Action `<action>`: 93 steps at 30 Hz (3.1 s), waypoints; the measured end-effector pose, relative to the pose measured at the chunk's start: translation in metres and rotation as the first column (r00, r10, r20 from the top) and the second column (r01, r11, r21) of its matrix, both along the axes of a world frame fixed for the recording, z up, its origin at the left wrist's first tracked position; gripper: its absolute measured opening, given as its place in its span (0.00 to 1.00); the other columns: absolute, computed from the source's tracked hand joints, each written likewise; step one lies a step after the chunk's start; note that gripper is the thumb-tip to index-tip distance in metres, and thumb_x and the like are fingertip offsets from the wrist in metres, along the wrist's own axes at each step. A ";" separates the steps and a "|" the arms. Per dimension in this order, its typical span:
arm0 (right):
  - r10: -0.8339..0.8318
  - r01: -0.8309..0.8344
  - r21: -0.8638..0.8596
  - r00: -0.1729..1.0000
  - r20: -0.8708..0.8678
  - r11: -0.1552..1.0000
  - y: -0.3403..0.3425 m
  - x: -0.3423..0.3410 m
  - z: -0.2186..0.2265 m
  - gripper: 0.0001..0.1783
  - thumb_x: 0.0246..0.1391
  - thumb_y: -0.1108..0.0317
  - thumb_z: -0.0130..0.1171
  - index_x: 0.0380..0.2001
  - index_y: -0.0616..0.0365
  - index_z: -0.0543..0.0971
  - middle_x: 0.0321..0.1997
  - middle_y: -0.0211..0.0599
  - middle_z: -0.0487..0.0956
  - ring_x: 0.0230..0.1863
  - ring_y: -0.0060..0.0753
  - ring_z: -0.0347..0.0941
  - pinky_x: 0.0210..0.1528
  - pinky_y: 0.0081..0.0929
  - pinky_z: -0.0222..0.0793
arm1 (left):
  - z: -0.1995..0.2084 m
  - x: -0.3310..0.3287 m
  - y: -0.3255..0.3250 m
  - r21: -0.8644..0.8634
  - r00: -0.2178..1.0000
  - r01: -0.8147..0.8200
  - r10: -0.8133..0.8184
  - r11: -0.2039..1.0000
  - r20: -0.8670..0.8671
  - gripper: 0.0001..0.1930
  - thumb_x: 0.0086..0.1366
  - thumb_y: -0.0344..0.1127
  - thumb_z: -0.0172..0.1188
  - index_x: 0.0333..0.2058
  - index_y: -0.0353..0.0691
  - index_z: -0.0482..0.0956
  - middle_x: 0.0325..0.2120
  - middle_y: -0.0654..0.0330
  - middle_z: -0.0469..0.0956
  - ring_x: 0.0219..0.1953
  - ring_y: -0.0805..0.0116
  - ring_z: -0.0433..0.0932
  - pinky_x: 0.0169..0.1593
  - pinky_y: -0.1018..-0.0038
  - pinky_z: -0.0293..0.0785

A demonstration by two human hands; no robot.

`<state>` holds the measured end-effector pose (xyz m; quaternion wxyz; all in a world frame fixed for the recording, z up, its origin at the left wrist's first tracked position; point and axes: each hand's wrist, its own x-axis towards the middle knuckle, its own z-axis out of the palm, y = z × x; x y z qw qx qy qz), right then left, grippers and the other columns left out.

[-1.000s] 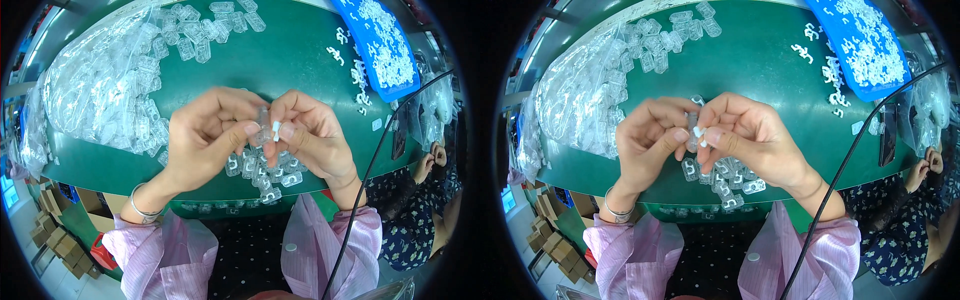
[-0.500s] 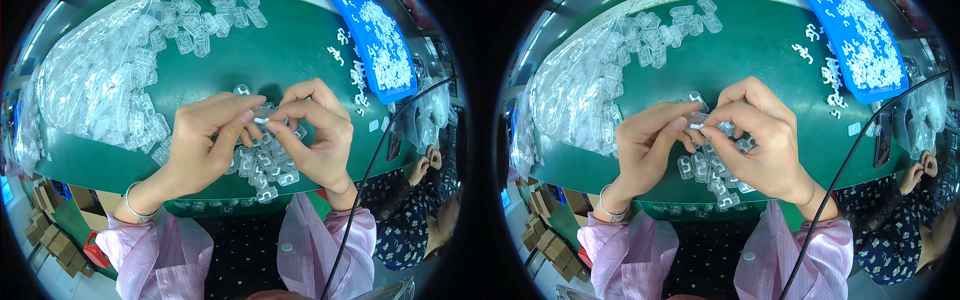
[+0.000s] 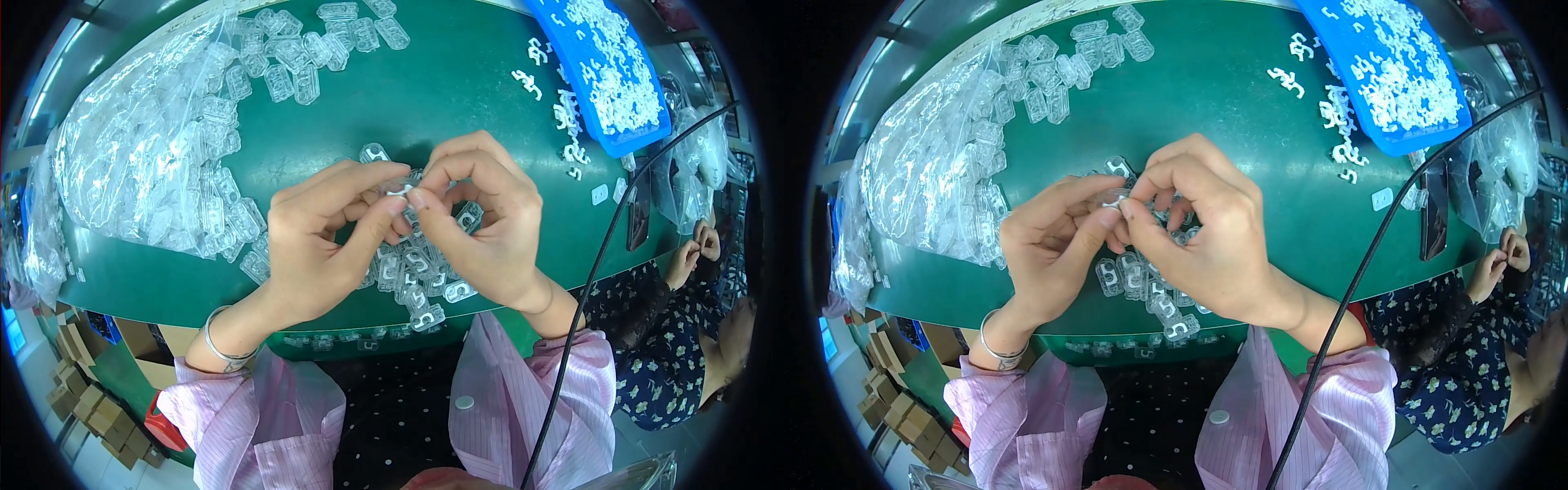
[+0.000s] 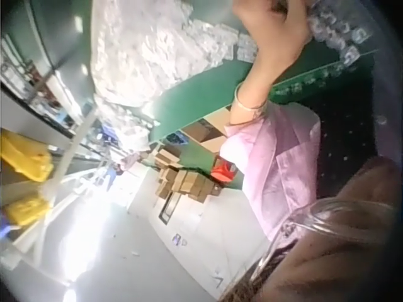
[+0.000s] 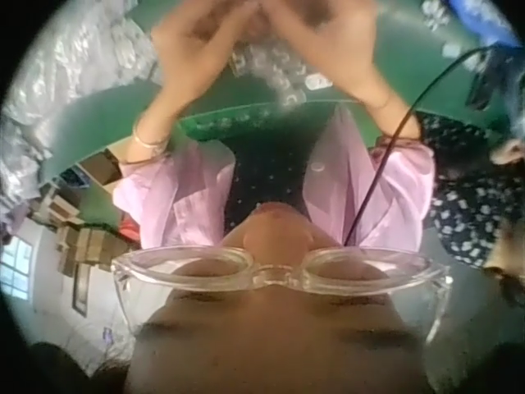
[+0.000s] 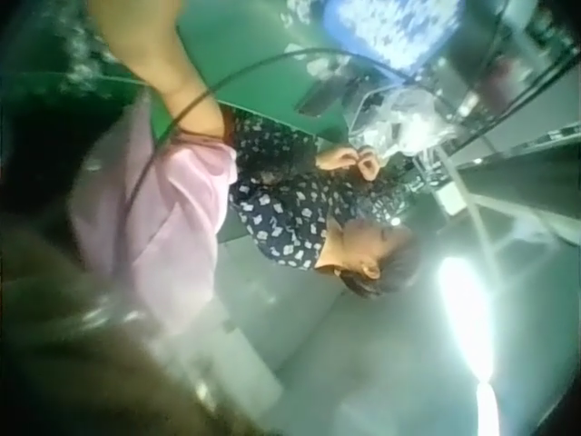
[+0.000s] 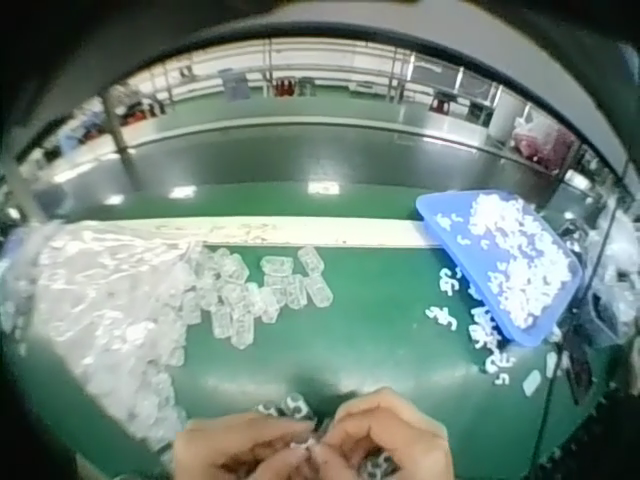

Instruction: The person assembles small white plastic components into larger clear plastic housings by hand on a factory workbench.

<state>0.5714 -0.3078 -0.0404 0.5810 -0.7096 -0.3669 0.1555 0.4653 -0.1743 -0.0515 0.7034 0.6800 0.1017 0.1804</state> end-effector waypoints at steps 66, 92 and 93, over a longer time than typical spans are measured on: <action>0.258 -0.105 -0.325 0.843 0.473 0.940 -0.091 -0.062 -0.039 0.29 0.49 0.67 0.59 0.54 0.69 0.69 0.62 0.57 0.64 0.64 0.61 0.59 0.64 0.49 0.55 | -0.017 -0.148 0.031 0.932 0.892 0.305 0.283 0.197 -0.352 0.38 0.51 0.52 0.67 0.61 0.51 0.66 0.67 0.47 0.47 0.68 0.38 0.44 0.65 0.42 0.44; 0.460 -0.444 -0.231 0.523 0.718 0.866 0.245 -0.040 -0.029 0.32 0.61 0.51 0.48 0.65 0.48 0.61 0.72 0.44 0.52 0.72 0.50 0.46 0.71 0.51 0.42 | 0.066 -0.117 0.351 0.689 0.656 -0.651 0.691 0.317 0.302 0.17 0.69 0.43 0.53 0.43 0.36 0.82 0.24 0.70 0.71 0.31 0.80 0.67 0.37 0.82 0.63; 0.438 -0.451 -0.206 0.503 0.745 0.868 0.257 -0.044 -0.027 0.35 0.59 0.45 0.48 0.66 0.47 0.60 0.73 0.44 0.51 0.73 0.53 0.43 0.71 0.54 0.41 | 0.080 -0.111 0.341 0.690 0.658 -0.648 0.692 0.322 0.296 0.17 0.69 0.43 0.53 0.43 0.36 0.82 0.24 0.70 0.71 0.31 0.80 0.67 0.37 0.82 0.63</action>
